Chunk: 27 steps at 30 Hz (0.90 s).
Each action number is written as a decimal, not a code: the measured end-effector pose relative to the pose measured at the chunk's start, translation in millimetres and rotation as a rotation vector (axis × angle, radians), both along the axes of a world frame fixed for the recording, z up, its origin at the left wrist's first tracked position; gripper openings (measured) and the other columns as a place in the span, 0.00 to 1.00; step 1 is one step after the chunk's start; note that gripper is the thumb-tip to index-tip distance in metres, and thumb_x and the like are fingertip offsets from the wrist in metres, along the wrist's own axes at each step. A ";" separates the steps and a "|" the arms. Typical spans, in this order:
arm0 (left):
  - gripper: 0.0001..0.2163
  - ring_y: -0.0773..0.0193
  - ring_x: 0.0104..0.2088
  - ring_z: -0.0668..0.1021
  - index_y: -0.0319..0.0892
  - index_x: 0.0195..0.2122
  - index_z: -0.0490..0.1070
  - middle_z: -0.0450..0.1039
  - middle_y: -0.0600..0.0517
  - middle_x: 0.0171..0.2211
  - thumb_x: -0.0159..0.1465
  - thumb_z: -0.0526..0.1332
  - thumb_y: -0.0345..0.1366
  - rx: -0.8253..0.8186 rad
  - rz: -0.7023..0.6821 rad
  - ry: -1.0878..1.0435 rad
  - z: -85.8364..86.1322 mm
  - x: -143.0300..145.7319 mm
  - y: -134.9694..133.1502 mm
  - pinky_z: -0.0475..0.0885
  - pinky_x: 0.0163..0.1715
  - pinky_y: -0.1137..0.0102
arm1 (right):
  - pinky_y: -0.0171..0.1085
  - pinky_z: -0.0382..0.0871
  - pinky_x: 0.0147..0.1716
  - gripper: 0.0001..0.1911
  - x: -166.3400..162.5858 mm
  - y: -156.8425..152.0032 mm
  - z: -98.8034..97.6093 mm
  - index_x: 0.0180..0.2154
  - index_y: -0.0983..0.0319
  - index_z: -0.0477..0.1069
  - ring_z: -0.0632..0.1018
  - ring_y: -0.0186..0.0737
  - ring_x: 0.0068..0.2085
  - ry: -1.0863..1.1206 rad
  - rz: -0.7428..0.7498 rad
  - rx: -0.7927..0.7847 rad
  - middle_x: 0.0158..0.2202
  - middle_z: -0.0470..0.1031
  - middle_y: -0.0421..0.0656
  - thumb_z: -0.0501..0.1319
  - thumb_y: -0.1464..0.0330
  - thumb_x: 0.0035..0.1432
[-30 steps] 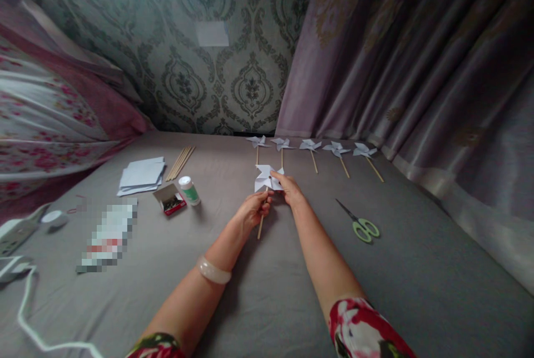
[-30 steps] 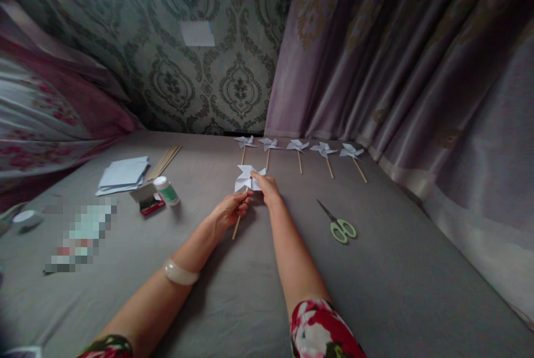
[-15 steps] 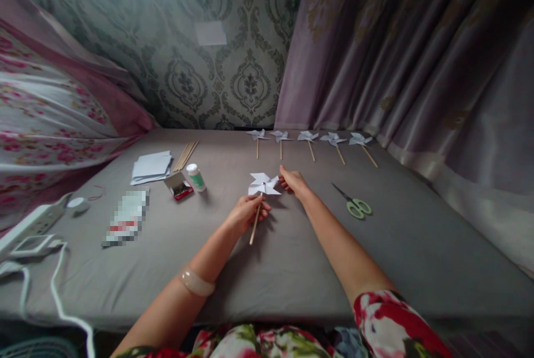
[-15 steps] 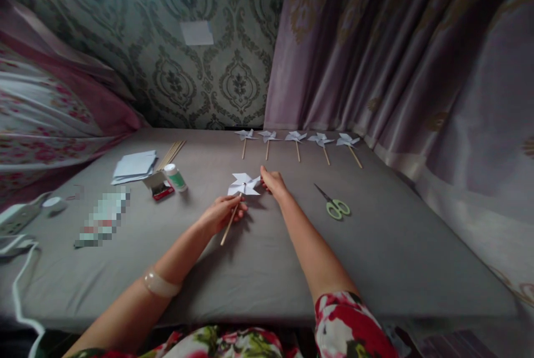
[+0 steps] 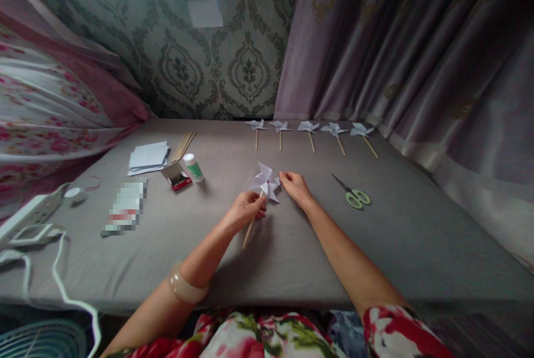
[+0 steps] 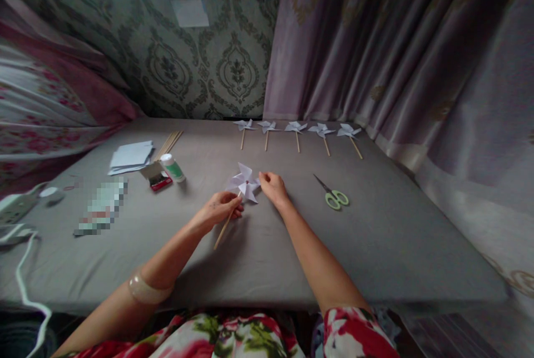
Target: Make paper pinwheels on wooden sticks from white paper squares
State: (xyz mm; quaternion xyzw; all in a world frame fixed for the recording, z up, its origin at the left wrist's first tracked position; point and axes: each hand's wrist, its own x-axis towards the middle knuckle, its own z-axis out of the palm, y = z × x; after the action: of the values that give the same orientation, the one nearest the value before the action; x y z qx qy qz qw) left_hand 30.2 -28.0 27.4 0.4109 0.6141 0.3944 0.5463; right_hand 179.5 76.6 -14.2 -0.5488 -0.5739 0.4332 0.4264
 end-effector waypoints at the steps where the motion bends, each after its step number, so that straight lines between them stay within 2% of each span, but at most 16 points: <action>1: 0.08 0.68 0.20 0.73 0.36 0.26 0.71 0.72 0.51 0.21 0.57 0.64 0.36 0.024 -0.011 0.063 -0.8 -0.6 0.6 0.68 0.22 0.75 | 0.32 0.65 0.33 0.11 -0.3 -0.7 -0.7 0.25 0.62 0.74 0.74 0.36 0.30 -0.010 0.003 0.019 0.24 0.75 0.39 0.61 0.62 0.51; 8: 0.11 0.64 0.24 0.72 0.38 0.24 0.75 0.71 0.51 0.20 0.57 0.57 0.37 0.164 -0.088 0.532 0.3 -8.5 1.9 0.59 0.23 0.73 | 0.37 0.67 0.41 0.05 -3.3 -6.3 -2.3 0.29 0.60 0.76 0.76 0.39 0.33 -0.058 0.016 0.105 0.29 0.78 0.42 0.61 0.67 0.51; 16: 0.13 0.62 0.26 0.72 0.39 0.26 0.75 0.74 0.46 0.24 0.59 0.57 0.42 0.138 -0.019 0.854 15.8 -38.5 1.9 0.59 0.26 0.71 | 0.38 0.65 0.44 0.08 -6.4 -15.0 1.3 0.31 0.59 0.77 0.74 0.39 0.36 -0.106 -0.002 0.179 0.35 0.77 0.44 0.59 0.70 0.52; 19: 0.11 0.60 0.29 0.73 0.40 0.30 0.75 0.75 0.46 0.28 0.60 0.56 0.41 0.139 -0.001 0.876 17.0 -45.1 10.6 0.61 0.28 0.71 | 0.38 0.65 0.43 0.10 -8.2 -15.7 -0.1 0.33 0.59 0.77 0.73 0.39 0.36 -0.136 -0.005 0.252 0.36 0.76 0.44 0.56 0.70 0.53; 22: 0.09 0.60 0.32 0.74 0.40 0.33 0.74 0.76 0.45 0.32 0.59 0.57 0.38 0.187 0.004 0.832 10.9 -41.3 19.7 0.62 0.31 0.71 | 0.38 0.66 0.42 0.11 -8.1 -16.8 -0.6 0.33 0.60 0.77 0.73 0.39 0.34 -0.177 0.000 0.328 0.34 0.75 0.44 0.55 0.71 0.53; 27: 0.05 0.62 0.30 0.72 0.40 0.31 0.73 0.75 0.47 0.30 0.58 0.59 0.33 0.297 0.051 0.759 -2.5 -23.2 19.8 0.62 0.32 0.71 | 0.37 0.65 0.41 0.12 -5.2 -24.2 7.3 0.34 0.61 0.77 0.73 0.40 0.35 -0.325 0.071 0.487 0.34 0.75 0.46 0.54 0.69 0.56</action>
State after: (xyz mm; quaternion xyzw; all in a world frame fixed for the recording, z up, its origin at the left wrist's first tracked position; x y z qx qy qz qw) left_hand 6.9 -8.2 25.0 0.5863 0.7184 0.3128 0.2058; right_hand 174.2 52.3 -6.9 -0.4722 -0.7404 0.2038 0.4327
